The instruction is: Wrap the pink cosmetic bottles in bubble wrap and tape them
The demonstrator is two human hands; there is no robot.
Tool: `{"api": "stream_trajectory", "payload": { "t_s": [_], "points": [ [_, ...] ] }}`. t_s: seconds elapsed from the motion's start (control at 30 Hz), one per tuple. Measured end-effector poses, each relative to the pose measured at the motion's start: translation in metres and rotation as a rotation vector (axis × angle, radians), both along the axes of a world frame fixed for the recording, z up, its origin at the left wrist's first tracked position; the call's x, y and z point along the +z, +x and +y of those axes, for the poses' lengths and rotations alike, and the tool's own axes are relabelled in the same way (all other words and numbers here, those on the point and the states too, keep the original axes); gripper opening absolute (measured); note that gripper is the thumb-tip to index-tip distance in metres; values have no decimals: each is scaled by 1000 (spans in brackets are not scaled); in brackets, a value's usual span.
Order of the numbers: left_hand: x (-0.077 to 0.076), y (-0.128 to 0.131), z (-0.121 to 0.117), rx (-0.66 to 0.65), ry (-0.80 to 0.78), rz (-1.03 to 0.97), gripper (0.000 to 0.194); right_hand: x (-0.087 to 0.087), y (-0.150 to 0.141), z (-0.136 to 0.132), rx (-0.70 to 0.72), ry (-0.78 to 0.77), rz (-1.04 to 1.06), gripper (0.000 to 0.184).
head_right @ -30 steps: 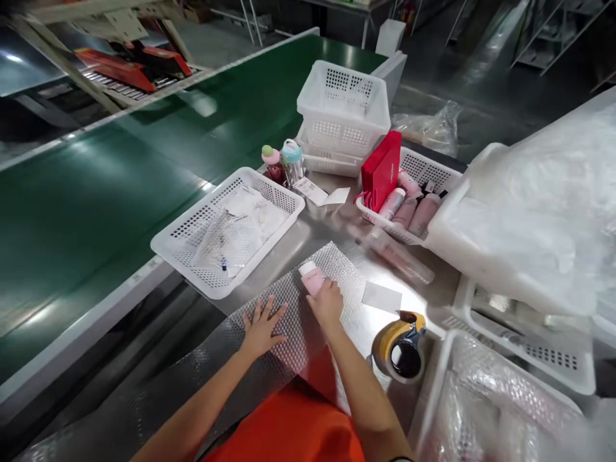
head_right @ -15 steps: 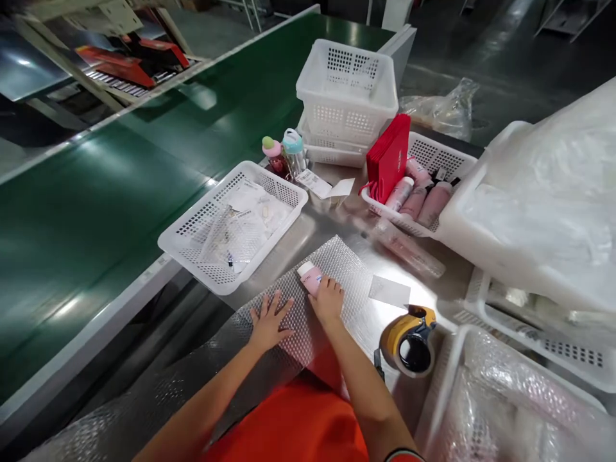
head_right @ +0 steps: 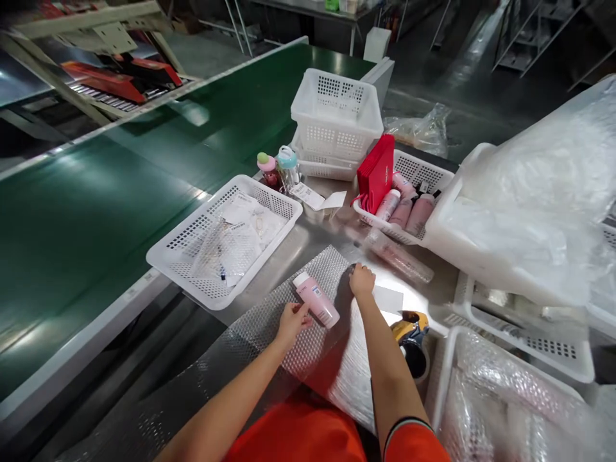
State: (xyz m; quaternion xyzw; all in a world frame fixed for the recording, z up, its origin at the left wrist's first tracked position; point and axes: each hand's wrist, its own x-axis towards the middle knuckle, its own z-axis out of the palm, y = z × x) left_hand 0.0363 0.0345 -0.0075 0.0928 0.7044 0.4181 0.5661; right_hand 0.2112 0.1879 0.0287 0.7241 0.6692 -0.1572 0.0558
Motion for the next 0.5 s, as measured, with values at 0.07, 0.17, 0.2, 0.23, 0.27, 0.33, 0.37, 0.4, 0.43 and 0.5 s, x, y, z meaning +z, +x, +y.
{"api": "stream_trajectory", "payload": {
  "t_s": [0.07,0.17,0.2,0.23,0.27,0.33,0.37,0.4,0.43,0.5],
  "points": [
    [-3,5,9,85,-37,-79,32,11,5,7,48,-32,13,12],
    [-8,5,14,81,-51,-111,31,33,5,-4,148,-23,62,13],
    [-10,4,14,77,-51,-117,31,40,1,-14,195,-15,96,13],
    [-11,3,15,73,-46,-119,31,46,-5,-27,244,-12,136,13],
    [-13,2,15,69,-37,-115,32,50,-13,-43,294,-17,181,13],
    [-16,-1,16,61,-7,-97,33,48,-36,-79,372,-41,264,16],
    [-18,-2,17,55,10,-88,34,43,-49,-98,398,-46,298,23],
    [-19,-4,17,48,28,-80,35,36,-62,-115,397,-47,308,30],
    [-20,-6,17,38,44,-74,36,28,-74,-130,382,-35,293,35],
    [-22,-11,15,12,75,-65,38,8,-93,-154,361,8,233,44]
  ]
}}
